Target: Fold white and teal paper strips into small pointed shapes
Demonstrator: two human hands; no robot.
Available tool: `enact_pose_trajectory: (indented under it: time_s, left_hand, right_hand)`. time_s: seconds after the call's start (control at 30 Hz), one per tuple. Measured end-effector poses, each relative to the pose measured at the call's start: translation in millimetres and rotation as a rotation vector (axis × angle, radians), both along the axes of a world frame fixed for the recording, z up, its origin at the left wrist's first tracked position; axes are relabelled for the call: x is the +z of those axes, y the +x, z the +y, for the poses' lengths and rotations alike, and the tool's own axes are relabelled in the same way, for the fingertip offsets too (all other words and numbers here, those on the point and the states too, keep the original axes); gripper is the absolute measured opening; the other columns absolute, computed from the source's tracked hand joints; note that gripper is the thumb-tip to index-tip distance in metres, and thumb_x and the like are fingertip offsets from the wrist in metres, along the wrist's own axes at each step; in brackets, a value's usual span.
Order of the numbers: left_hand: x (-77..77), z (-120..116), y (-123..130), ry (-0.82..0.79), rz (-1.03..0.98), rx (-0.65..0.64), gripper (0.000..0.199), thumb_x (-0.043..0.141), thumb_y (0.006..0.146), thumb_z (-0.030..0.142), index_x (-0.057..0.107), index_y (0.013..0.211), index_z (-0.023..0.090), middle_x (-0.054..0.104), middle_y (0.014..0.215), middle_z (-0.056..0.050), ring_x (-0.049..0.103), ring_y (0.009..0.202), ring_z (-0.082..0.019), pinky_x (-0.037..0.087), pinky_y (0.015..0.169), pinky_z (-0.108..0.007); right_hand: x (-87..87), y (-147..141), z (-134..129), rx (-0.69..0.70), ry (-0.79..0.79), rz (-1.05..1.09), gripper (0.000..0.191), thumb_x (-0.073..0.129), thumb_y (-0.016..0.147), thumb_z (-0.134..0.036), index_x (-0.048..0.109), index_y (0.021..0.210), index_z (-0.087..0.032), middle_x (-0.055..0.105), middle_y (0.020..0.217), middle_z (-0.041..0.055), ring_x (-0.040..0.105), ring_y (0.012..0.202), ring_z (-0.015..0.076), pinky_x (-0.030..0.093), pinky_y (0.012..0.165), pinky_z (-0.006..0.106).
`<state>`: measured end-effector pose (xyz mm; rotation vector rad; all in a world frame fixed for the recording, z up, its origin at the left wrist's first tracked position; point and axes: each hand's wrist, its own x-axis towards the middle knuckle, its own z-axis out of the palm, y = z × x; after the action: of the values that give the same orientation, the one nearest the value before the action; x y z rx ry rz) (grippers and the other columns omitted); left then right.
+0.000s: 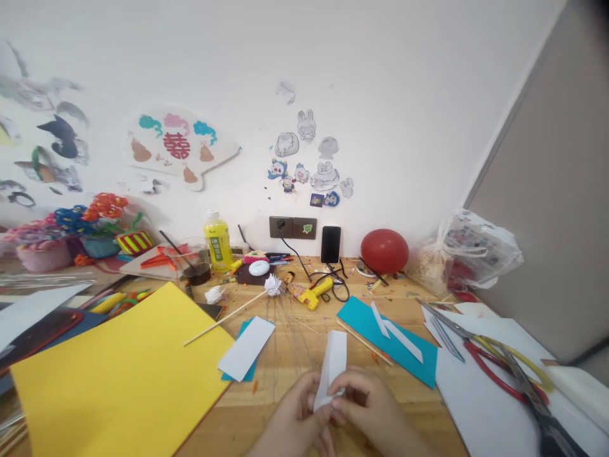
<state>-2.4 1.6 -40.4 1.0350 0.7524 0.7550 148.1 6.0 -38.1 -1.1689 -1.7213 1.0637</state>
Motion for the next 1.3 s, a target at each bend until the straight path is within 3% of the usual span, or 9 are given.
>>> enact_pose_trajectory:
  time_s: [0.37, 0.77, 0.97, 1.13, 1.3]
  left_hand:
    - [13.3, -2.6, 1.1, 0.025, 0.082, 0.060, 0.044, 0.063, 0.059, 0.049, 0.042, 0.080, 0.016, 0.060, 0.055, 0.004, 0.054, 0.033, -0.008, 0.041, 0.035, -0.018]
    - [-3.5, -1.4, 2.2, 0.055, 0.078, 0.039, 0.052, 0.064, 0.056, 0.053, 0.042, 0.085, 0.017, 0.060, 0.060, 0.003, 0.054, 0.035, -0.009, 0.042, 0.037, -0.020]
    - [1.6, -2.6, 2.9, 0.057, 0.079, 0.043, 0.050, 0.063, 0.057, 0.054, 0.042, 0.083, 0.016, 0.058, 0.057, 0.004, 0.053, 0.034, -0.008, 0.039, 0.035, -0.018]
    - [3.3, -3.8, 3.6, 0.050, 0.098, 0.038, 0.043, 0.066, 0.059, 0.043, 0.043, 0.084, 0.016, 0.053, 0.047, 0.008, 0.053, 0.035, -0.009, 0.041, 0.037, -0.019]
    - [4.2, -4.5, 5.9, 0.018, 0.055, 0.041, 0.047, 0.072, 0.052, 0.033, 0.042, 0.085, 0.019, 0.055, 0.057, 0.008, 0.050, 0.038, -0.006, 0.043, 0.040, -0.020]
  right_hand:
    - [1.8, -12.0, -5.1, -0.075, -0.236, 0.203, 0.016, 0.052, 0.059, -0.019, 0.051, 0.076, -0.018, 0.043, 0.047, -0.0078, 0.046, 0.045, 0.0104, 0.035, 0.046, 0.021]
    - [2.8, -14.6, -6.1, -0.106, -0.221, 0.149, 0.020, 0.044, 0.055, -0.012, 0.048, 0.074, -0.020, 0.035, 0.044, -0.0109, 0.040, 0.041, 0.0081, 0.029, 0.041, 0.018]
    - [2.1, -14.4, -6.0, -0.073, -0.242, 0.194, 0.019, 0.044, 0.056, -0.014, 0.046, 0.074, -0.019, 0.037, 0.045, -0.0106, 0.041, 0.041, 0.0084, 0.030, 0.041, 0.019]
    - [5.7, -14.9, -5.9, -0.087, -0.238, 0.209, 0.018, 0.044, 0.055, -0.014, 0.046, 0.072, -0.020, 0.034, 0.046, -0.0106, 0.038, 0.042, 0.0079, 0.029, 0.041, 0.019]
    - [8.8, -14.1, -5.5, -0.133, -0.222, 0.198, 0.017, 0.045, 0.055, -0.013, 0.046, 0.071, -0.020, 0.035, 0.048, -0.0098, 0.037, 0.044, 0.0078, 0.029, 0.041, 0.018]
